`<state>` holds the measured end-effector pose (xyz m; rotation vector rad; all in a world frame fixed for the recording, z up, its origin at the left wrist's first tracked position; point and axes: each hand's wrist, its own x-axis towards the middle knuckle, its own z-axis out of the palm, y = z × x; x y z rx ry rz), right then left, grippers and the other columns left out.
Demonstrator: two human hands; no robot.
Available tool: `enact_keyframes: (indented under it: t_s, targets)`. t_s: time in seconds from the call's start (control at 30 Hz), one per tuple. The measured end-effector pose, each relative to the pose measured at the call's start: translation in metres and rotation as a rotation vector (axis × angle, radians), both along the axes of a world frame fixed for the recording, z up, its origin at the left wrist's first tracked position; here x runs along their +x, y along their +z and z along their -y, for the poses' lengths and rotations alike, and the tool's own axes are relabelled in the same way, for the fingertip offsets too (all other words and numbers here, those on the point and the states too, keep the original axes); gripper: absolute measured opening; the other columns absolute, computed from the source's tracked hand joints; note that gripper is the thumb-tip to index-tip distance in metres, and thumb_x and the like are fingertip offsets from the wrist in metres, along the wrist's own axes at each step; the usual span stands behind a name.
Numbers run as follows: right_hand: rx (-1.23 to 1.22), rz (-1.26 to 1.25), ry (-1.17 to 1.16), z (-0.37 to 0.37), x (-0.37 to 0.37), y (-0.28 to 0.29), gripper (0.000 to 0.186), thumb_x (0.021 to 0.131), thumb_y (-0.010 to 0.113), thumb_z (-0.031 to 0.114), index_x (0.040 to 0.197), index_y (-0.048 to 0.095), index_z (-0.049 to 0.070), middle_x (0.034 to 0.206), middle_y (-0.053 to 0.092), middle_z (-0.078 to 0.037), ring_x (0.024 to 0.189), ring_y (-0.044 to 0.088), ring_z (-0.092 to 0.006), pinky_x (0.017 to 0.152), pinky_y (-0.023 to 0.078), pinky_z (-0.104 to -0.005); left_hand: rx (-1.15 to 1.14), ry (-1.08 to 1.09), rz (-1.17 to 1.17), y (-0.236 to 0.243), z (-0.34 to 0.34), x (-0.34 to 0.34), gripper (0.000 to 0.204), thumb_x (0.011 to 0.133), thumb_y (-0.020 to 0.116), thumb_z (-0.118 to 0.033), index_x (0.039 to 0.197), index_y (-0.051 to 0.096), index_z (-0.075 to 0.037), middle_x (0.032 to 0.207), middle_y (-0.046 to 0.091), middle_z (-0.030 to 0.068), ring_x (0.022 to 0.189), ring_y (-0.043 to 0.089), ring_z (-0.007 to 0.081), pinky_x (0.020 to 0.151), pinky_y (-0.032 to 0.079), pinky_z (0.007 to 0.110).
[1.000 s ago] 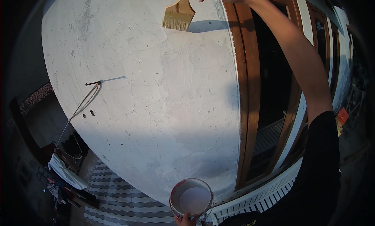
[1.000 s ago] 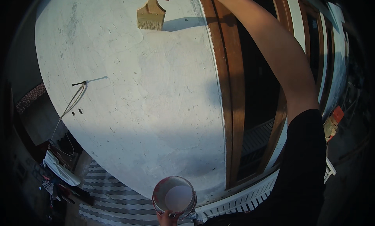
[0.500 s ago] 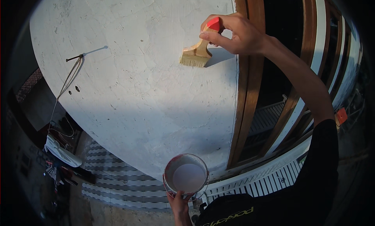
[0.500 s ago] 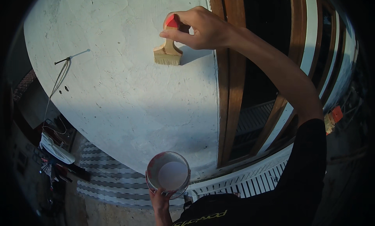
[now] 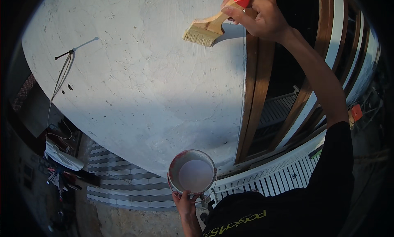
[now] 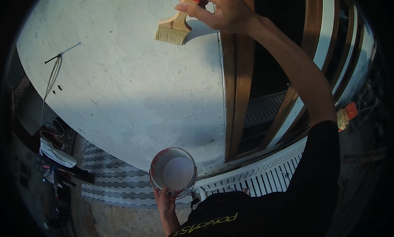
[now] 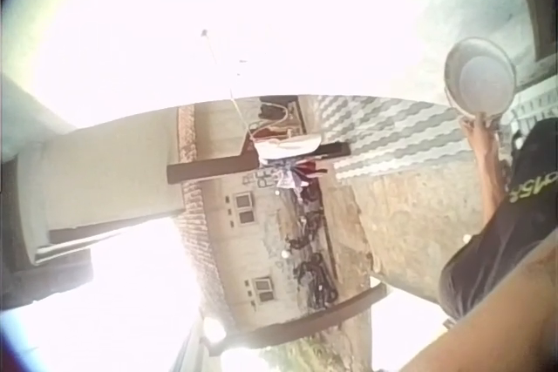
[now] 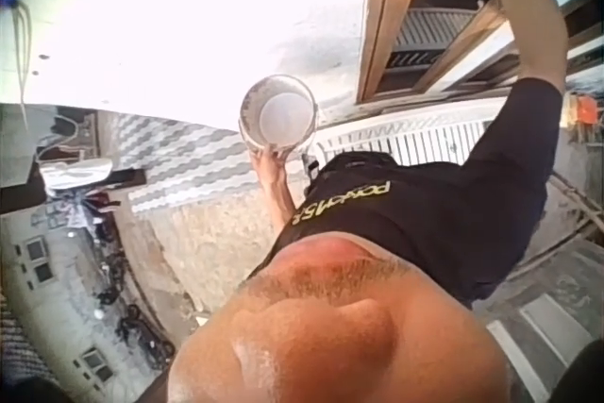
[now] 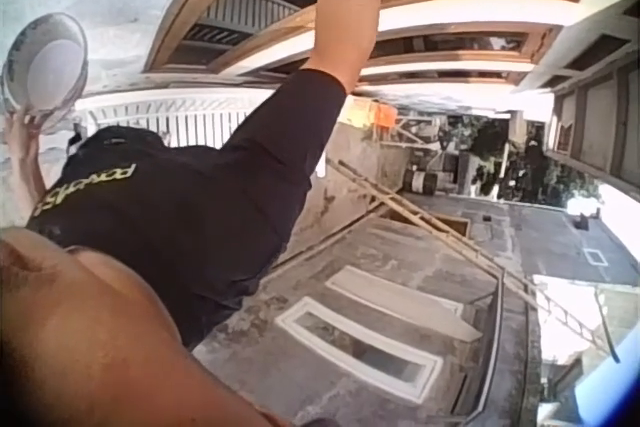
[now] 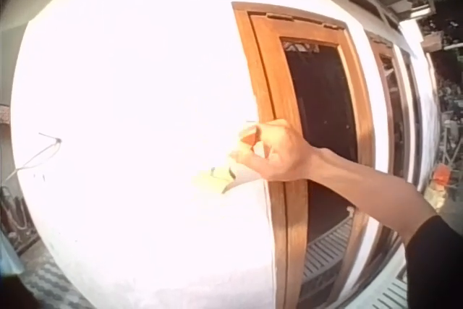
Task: The recorder uses a paintbrush to apply white paint from a bucket onto an exterior wall, specifically around a wooden door or window frame.
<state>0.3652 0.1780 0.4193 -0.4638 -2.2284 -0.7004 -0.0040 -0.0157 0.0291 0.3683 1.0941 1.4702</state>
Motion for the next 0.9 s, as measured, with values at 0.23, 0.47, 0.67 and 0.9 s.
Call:
enact_keyframes:
  t_s: [0.23,0.47,0.67,0.9]
  targets:
    - [0.011,-0.157,0.111,0.020,-0.009,0.007,0.023,0.097,0.060,0.020,0.100,0.064,-0.002,0.081,0.068,-0.011,0.071,0.069,-0.0153,0.061,0.056,-0.0219,0.014,0.023,0.026,-0.007,0.009,-0.007,0.065,0.076,0.052,0.010,0.136,0.032,-0.007,0.132,0.043,0.0198,0.108,0.056,0.0366,0.070,0.063,0.054]
    - [0.036,-0.219,-0.033,0.028,0.019,0.053,0.018,0.099,0.055,0.015,0.098,0.062,-0.001,0.080,0.067,-0.007,0.072,0.065,-0.0113,0.064,0.054,-0.0240,-0.008,-0.011,0.029,-0.012,0.011,-0.009,0.071,0.077,0.052,0.008,0.141,0.027,-0.009,0.136,0.040,0.0216,0.112,0.054,0.0401,0.070,0.063,0.054]
    - [-0.173,-0.101,0.400,0.023,-0.003,0.024,0.009,0.097,0.057,0.008,0.098,0.058,-0.001,0.081,0.065,-0.005,0.072,0.062,-0.0097,0.065,0.052,-0.0222,-0.045,0.035,0.032,-0.012,0.020,-0.011,0.068,0.078,0.054,0.007,0.140,0.029,-0.009,0.134,0.042,0.0188,0.111,0.054,0.0368,0.068,0.063,0.051]
    - [0.064,-0.413,0.075,0.052,0.016,0.056,0.016,0.099,0.055,0.016,0.099,0.060,0.001,0.086,0.065,-0.005,0.073,0.061,-0.0102,0.067,0.051,-0.0252,-0.035,-0.009,-0.018,-0.021,0.021,-0.012,0.063,0.079,0.051,0.006,0.138,0.031,-0.007,0.129,0.047,0.0181,0.110,0.056,0.0354,0.075,0.061,0.055]
